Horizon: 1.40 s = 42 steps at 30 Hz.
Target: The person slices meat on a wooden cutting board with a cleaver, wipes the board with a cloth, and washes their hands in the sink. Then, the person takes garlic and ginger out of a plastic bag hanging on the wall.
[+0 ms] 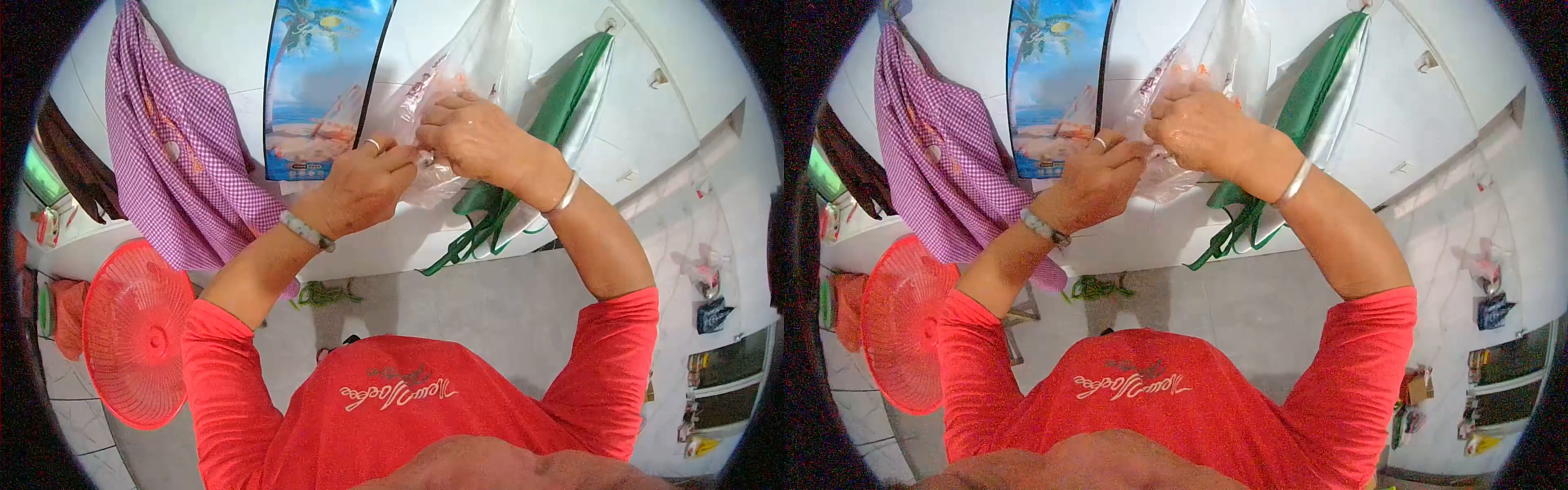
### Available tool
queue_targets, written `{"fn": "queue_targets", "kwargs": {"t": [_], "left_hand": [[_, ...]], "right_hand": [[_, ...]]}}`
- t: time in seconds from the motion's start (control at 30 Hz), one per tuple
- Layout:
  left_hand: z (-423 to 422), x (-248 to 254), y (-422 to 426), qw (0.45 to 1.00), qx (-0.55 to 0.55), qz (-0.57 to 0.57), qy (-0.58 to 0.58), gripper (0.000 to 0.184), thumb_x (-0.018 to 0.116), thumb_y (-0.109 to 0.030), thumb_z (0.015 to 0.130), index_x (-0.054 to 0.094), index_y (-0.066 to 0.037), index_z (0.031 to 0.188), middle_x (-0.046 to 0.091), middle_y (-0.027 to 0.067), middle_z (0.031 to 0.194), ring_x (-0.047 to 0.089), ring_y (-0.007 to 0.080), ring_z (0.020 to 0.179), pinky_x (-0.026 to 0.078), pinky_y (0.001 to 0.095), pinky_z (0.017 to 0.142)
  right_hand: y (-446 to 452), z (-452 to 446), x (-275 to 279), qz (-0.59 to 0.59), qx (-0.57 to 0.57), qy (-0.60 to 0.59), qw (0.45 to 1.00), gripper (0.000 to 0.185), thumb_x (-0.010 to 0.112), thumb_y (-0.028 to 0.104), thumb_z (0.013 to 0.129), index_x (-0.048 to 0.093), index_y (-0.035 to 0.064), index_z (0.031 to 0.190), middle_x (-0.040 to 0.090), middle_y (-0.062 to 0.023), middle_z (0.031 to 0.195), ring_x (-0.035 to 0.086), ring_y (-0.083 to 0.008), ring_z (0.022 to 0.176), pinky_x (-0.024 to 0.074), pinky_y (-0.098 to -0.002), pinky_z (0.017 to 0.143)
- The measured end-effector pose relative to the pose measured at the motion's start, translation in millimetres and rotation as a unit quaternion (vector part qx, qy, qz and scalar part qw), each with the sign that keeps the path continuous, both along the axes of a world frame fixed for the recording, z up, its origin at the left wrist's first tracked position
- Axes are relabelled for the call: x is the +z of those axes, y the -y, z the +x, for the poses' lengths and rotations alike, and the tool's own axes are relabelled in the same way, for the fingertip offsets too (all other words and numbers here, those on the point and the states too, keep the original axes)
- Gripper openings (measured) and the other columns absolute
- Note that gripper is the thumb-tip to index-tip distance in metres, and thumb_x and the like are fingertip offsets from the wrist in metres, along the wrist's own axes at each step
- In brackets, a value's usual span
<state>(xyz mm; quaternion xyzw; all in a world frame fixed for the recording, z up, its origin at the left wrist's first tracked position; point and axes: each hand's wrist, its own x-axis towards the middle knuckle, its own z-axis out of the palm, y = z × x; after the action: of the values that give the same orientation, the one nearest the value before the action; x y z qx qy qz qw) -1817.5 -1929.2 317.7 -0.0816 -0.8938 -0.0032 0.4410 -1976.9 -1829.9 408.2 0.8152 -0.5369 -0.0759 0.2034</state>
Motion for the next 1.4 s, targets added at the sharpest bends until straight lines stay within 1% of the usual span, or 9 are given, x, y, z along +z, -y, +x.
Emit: {"fn": "queue_targets", "kwargs": {"t": [0.43, 0.63, 0.73, 0.87, 1.0, 1.03, 1.13, 1.17, 1.4], "left_hand": [[25, -17, -8, 0.992, -0.034, -0.034, 0.118, 0.022, 0.058, -0.005, 0.058, 0.057, -0.003, 0.08, 0.056, 0.0068, 0.088, 0.055, 0.0244, 0.075, 0.048, 0.0315, 0.063], [12, 0, 9, 0.986, -0.035, 0.157, 0.039, 0.006, 0.058, -0.005, 0.069, 0.056, -0.005, 0.075, 0.055, 0.0115, 0.073, 0.054, 0.0286, 0.064, 0.044, 0.0382, 0.057], [-1, 16, 23, 0.974, 0.0, 0.227, -0.004, 0.006, 0.057, -0.009, 0.073, 0.054, -0.004, 0.072, 0.054, 0.0138, 0.067, 0.054, 0.0323, 0.063, 0.042, 0.0407, 0.057], [-35, 40, 43, 0.992, 0.056, 0.112, 0.027, 0.015, 0.055, -0.018, 0.076, 0.057, -0.004, 0.072, 0.053, 0.0158, 0.065, 0.052, 0.0357, 0.063, 0.043, 0.0408, 0.058], [-49, 62, 42, 0.981, 0.083, 0.172, 0.023, 0.014, 0.054, -0.012, 0.07, 0.064, -0.003, 0.074, 0.06, 0.0209, 0.073, 0.059, 0.0387, 0.073, 0.047, 0.0445, 0.067], [-49, 66, 41, 0.979, 0.088, 0.181, -0.023, 0.015, 0.054, -0.011, 0.068, 0.066, -0.003, 0.07, 0.062, 0.0225, 0.073, 0.06, 0.0389, 0.075, 0.048, 0.0438, 0.07], [-45, 75, 35, 0.971, 0.057, 0.221, -0.069, 0.016, 0.052, -0.009, 0.068, 0.066, -0.001, 0.067, 0.061, 0.0227, 0.072, 0.06, 0.0378, 0.073, 0.048, 0.0427, 0.069], [-46, 79, 35, 0.971, 0.057, 0.222, -0.07, 0.016, 0.052, -0.009, 0.068, 0.066, -0.001, 0.067, 0.061, 0.0227, 0.072, 0.06, 0.0378, 0.073, 0.048, 0.0427, 0.069], [-62, 83, 48, 0.954, 0.123, 0.257, -0.088, 0.016, 0.052, -0.009, 0.067, 0.065, 0.002, 0.068, 0.061, 0.0236, 0.073, 0.061, 0.0379, 0.07, 0.049, 0.0432, 0.067]], "right_hand": [[-25, -24, -3, -0.063, -0.061, -0.091, 0.992, 0.023, 0.056, 0.009, 0.071, 0.063, 0.0101, 0.093, 0.051, -0.0082, 0.087, 0.053, -0.0229, 0.086, 0.0409, -0.0384, 0.079], [-52, -13, 10, -0.089, -0.01, -0.077, 0.993, 0.028, 0.058, 0.013, 0.071, 0.062, 0.0068, 0.098, 0.056, -0.0085, 0.104, 0.052, -0.0273, 0.101, 0.0318, -0.0483, 0.098], [-64, -11, 9, -0.004, -0.07, 0.009, 0.997, 0.028, 0.06, 0.017, 0.074, 0.061, 0.0051, 0.1, 0.058, -0.0086, 0.107, 0.048, -0.0292, 0.11, 0.0236, -0.0526, 0.103], [-61, -25, 3, -0.04, -0.069, 0.038, 0.996, 0.024, 0.059, 0.018, 0.079, 0.061, 0.0042, 0.098, 0.06, -0.0106, 0.102, 0.048, -0.0287, 0.111, 0.0223, -0.053, 0.104], [-54, -55, 3, -0.065, -0.096, 0.069, 0.991, 0.021, 0.057, 0.017, 0.081, 0.061, 0.0045, 0.097, 0.062, -0.0111, 0.096, 0.053, -0.0291, 0.108, 0.0252, -0.053, 0.102], [-52, -61, -1, -0.113, -0.077, 0.115, 0.984, 0.016, 0.056, 0.014, 0.082, 0.061, 0.0024, 0.092, 0.062, -0.0131, 0.085, 0.058, -0.0309, 0.092, 0.0292, -0.0506, 0.1], [-49, -62, 17, -0.081, -0.122, 0.194, 0.97, 0.013, 0.056, 0.012, 0.082, 0.06, 0.0001, 0.085, 0.06, -0.0149, 0.077, 0.057, -0.0319, 0.077, 0.0377, -0.0436, 0.09], [-49, -61, 16, -0.112, -0.11, 0.271, 0.95, 0.014, 0.055, 0.012, 0.082, 0.059, -0.0017, 0.081, 0.057, -0.0154, 0.071, 0.054, -0.0296, 0.066, 0.0428, -0.0365, 0.075], [-49, -67, 24, -0.138, -0.157, 0.293, 0.933, 0.015, 0.056, 0.011, 0.082, 0.058, -0.0033, 0.08, 0.056, -0.0149, 0.067, 0.052, -0.0231, 0.059, 0.0429, -0.0308, 0.058]]}}
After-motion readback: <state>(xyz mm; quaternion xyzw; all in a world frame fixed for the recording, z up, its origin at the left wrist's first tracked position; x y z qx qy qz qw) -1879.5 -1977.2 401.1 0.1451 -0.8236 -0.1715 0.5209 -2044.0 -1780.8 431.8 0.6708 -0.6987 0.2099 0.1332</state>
